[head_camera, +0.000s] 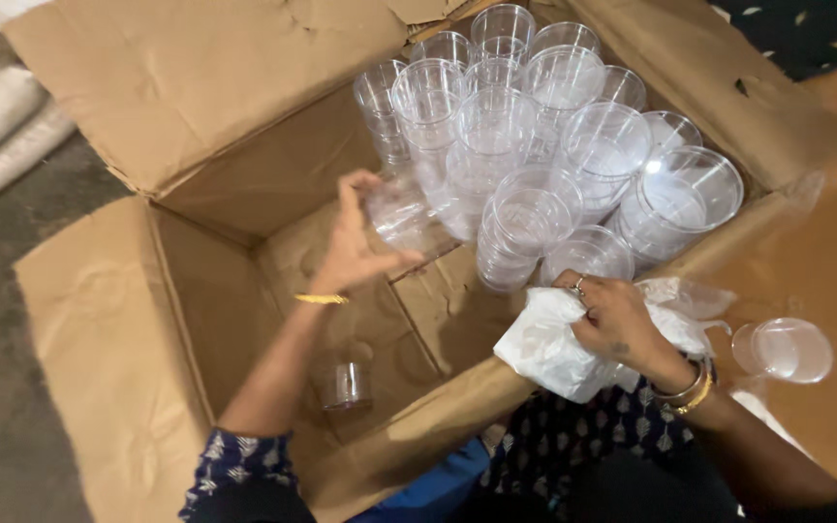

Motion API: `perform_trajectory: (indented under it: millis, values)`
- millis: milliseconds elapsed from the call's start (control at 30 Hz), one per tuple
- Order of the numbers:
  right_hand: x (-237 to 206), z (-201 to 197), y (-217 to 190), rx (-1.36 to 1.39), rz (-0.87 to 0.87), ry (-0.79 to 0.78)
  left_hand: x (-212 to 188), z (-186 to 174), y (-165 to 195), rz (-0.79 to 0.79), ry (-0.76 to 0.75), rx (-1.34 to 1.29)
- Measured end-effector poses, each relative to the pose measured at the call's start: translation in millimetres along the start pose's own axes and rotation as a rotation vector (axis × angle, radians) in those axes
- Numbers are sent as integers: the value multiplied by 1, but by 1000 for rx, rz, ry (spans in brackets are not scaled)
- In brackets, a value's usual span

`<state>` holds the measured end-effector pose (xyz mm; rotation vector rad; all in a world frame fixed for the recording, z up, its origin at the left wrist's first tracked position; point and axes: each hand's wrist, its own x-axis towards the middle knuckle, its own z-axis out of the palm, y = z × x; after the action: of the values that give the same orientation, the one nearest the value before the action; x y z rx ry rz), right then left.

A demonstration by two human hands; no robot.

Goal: The person sits on the floor with a large cardboard box of clear plastic cups. They pull cups from stacks, tear off the surrounding plastic packaging film, and place the unwrapped cups back into stacks inside the box, discarding the plastic wrap on the floor beside them.

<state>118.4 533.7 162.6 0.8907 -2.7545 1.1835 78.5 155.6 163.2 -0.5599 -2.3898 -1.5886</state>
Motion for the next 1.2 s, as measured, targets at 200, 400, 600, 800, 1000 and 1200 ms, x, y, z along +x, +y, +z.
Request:
perform_trajectory:
  millis: [200,400,600,800,1000,1200]
  values:
    - [-27,-12,-5,262,-68,-41,12,92,73,432,8,62]
    - [-77,-33,8,617,304,131,20,154,94,321,-215,25]
    - [-88,-48,27,447,216,220,17,189,94,272,-134,374]
    - [-77,-54,28,-56,77,264,16,190,85,236,-83,838]
    - [-68,-57,17,-148,178,243,13,198,90,316,-78,755]
    - [-74,-68,-4,-60,181,268,2,180,66,328,-68,645]
